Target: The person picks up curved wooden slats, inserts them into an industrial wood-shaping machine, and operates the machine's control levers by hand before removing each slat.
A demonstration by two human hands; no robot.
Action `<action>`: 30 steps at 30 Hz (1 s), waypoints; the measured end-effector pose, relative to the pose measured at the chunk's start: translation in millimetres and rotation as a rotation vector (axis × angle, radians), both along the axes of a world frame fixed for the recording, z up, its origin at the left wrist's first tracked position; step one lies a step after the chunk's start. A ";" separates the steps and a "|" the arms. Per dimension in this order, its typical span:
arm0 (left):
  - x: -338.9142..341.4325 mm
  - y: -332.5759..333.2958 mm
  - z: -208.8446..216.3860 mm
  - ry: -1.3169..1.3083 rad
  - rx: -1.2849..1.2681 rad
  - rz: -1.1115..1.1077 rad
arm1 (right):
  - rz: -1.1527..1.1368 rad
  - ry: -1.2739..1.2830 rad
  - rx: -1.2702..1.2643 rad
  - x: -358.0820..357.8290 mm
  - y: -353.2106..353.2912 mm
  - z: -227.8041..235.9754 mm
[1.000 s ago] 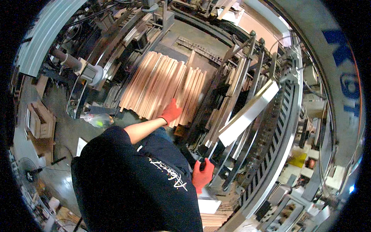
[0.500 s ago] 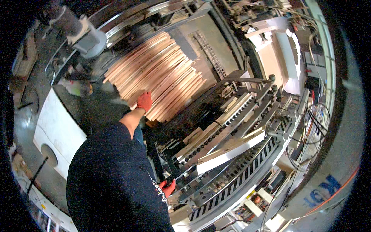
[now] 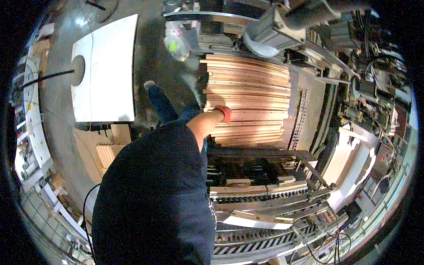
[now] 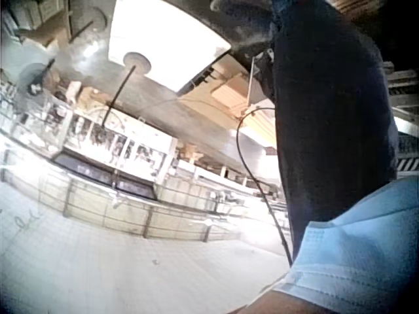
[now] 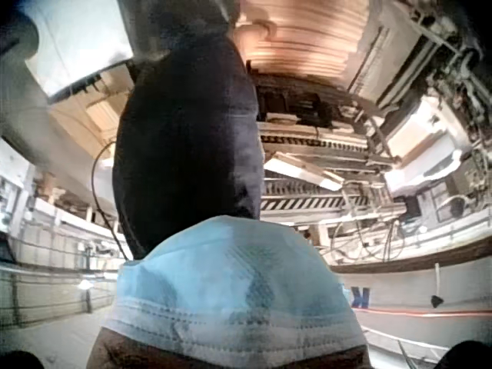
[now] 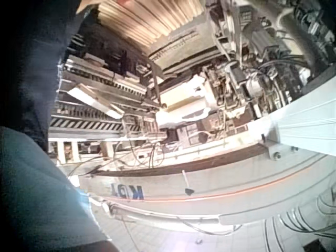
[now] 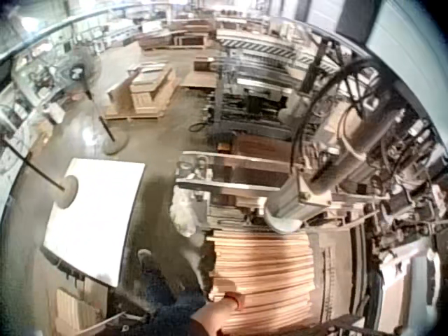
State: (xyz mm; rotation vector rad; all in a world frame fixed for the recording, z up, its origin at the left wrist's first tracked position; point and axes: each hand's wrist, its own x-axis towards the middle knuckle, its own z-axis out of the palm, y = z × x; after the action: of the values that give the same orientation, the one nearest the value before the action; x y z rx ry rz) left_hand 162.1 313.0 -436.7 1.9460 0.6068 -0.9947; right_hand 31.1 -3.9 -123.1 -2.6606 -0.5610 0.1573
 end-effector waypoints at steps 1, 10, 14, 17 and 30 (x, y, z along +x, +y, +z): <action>-20.4 14.9 -11.2 0.028 -0.004 0.024 | 0.026 0.005 0.014 6.7 6.3 -2.2; -358.8 79.3 -6.3 0.693 0.166 0.757 | 0.085 0.092 0.081 35.5 57.3 6.4; -419.5 33.3 -46.5 0.443 0.431 1.253 | 0.086 0.134 0.064 37.5 47.9 6.3; -370.2 40.3 -36.2 0.452 0.360 1.183 | 0.048 0.147 0.039 24.0 27.7 -4.5; -314.8 37.7 -7.4 0.462 0.297 0.358 | -0.240 0.253 0.018 -14.7 -41.9 -13.8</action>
State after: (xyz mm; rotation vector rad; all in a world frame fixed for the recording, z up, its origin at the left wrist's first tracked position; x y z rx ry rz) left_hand -152.7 350.7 -444.1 1.7629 1.3791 -1.1743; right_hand 16.5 -45.8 -136.9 -2.6101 -0.1604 0.4083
